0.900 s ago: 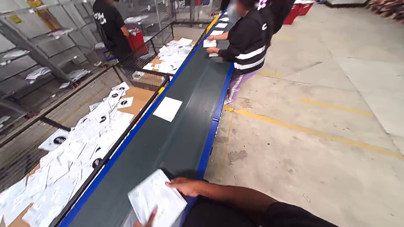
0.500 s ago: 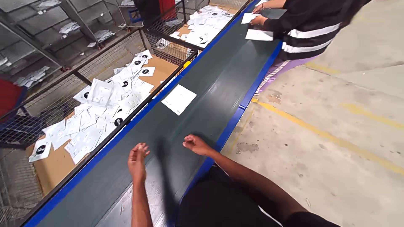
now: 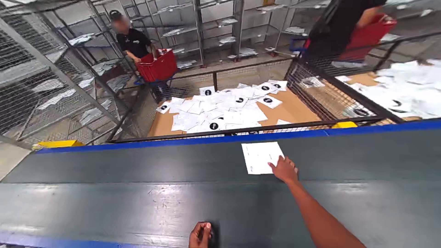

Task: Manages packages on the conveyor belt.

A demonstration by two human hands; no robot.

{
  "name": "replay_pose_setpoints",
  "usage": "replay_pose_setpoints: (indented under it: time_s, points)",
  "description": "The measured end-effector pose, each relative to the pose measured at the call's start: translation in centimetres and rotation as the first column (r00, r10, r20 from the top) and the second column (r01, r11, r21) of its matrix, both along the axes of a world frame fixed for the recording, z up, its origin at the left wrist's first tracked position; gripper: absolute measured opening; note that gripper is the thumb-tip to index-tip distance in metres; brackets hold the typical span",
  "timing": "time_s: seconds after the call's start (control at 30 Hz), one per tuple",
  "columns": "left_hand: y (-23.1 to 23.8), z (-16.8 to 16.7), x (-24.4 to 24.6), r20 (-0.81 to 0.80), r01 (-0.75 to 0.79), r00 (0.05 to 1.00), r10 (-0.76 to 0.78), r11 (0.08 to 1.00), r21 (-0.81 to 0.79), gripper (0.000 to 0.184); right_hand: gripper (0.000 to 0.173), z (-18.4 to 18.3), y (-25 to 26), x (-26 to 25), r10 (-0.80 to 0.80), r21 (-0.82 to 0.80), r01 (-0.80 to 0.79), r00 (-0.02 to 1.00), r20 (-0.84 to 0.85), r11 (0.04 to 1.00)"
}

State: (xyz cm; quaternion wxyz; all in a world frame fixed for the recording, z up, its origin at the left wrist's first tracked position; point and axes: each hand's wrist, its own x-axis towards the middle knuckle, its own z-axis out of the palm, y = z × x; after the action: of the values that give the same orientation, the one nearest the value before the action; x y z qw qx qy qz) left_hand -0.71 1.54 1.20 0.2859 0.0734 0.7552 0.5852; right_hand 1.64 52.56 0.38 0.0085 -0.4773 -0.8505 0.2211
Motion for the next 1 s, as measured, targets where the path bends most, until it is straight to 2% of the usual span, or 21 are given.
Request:
replay_pose_setpoints:
  time_s: [0.07,0.13,0.23,0.3,0.37,0.47,0.53,0.57,0.63,0.67,0.73,0.77,0.8,0.83,0.87,0.9,0.93,1.0]
  points:
    - [0.7,0.2,-0.3,0.017,-0.081,0.997,0.08,0.997,0.022,0.026,0.079,-0.4,-3.2,-0.4,0.029,0.046,-0.029,1.0,-0.011,0.999]
    - [3.1,0.5,-0.6,0.101,-0.138,0.987,0.128,0.986,0.098,0.028,0.076,-1.2,-5.3,-0.3,0.035,0.05,-0.029,0.992,-0.124,0.998]
    - [7.5,1.0,-0.2,0.359,-0.149,0.932,0.053,0.958,0.244,0.039,0.073,-2.1,-8.8,0.7,-0.052,-0.118,0.019,0.957,-0.285,0.993]
    - [10.3,1.1,0.1,0.485,-0.127,0.874,-0.029,0.95,0.285,0.047,0.072,-1.4,-12.2,1.9,-0.123,-0.303,0.007,0.922,-0.366,0.953]
    - [12.5,1.3,0.2,0.549,-0.106,0.833,-0.068,0.955,0.279,0.055,0.073,0.0,-16.6,3.8,-0.213,-0.53,-0.043,0.886,-0.412,0.847]
    - [14.5,1.8,1.0,0.478,-0.175,0.877,0.054,0.961,0.212,0.049,0.064,1.9,-23.2,8.5,-0.312,-0.764,-0.22,0.817,-0.484,0.607]
    - [14.0,2.0,0.8,0.33,-0.102,0.943,0.033,0.976,0.195,0.055,0.054,2.2,-24.9,11.7,-0.199,-0.792,-0.397,0.825,-0.529,0.464]
    - [13.2,2.2,0.2,0.241,-0.001,0.97,-0.035,0.989,0.147,0.059,0.047,2.2,-24.9,13.2,-0.065,-0.763,-0.472,0.832,-0.552,0.441]
    - [10.9,3.8,-2.1,0.074,0.269,0.961,-0.266,0.962,-0.037,0.067,0.039,2.1,-24.2,15.8,0.242,-0.649,-0.58,0.807,-0.538,0.491]
    - [10.1,5.3,-3.6,0.03,0.397,0.918,-0.396,0.91,-0.124,0.071,0.037,2.1,-23.9,17.0,0.305,-0.609,-0.585,0.807,-0.506,0.536]
    - [10.2,8.8,-6.6,-0.009,0.551,0.825,-0.565,0.807,-0.211,0.074,0.036,2.1,-23.3,19.2,0.225,-0.579,-0.481,0.86,-0.459,0.658]
    - [10.8,10.2,-8.1,-0.052,0.559,0.814,-0.578,0.805,-0.2,0.068,0.035,2.0,-23.0,20.1,0.139,-0.585,-0.412,0.88,-0.454,0.698]
    - [11.5,11.1,-9.7,-0.105,0.518,0.843,-0.528,0.848,-0.111,0.059,0.035,1.8,-22.8,20.8,0.045,-0.603,-0.345,0.89,-0.455,0.719]
    - [12.6,11.4,-11.4,-0.139,0.426,0.9,-0.414,0.902,0.075,0.046,0.035,1.7,-22.6,21.2,-0.045,-0.628,-0.289,0.887,-0.46,0.723]
    - [14.2,11.5,-13.2,-0.104,0.317,0.948,-0.3,0.894,0.316,0.036,0.034,1.8,-22.2,21.5,-0.116,-0.648,-0.248,0.878,-0.465,0.72]
    - [16.0,11.6,-15.2,-0.045,0.251,0.962,-0.268,0.813,0.525,0.033,0.033,1.9,-21.7,21.7,-0.165,-0.652,-0.215,0.867,-0.47,0.727]
    - [17.5,11.7,-17.0,-0.061,0.275,0.953,-0.298,0.757,0.592,0.043,0.033,2.0,-21.2,21.9,-0.191,-0.64,-0.189,0.859,-0.476,0.744]
    - [19.8,12.2,-18.5,-0.104,0.288,0.956,-0.276,0.802,0.524,0.052,0.033,2.1,-20.4,21.9,-0.182,-0.575,-0.16,0.852,-0.491,0.802]
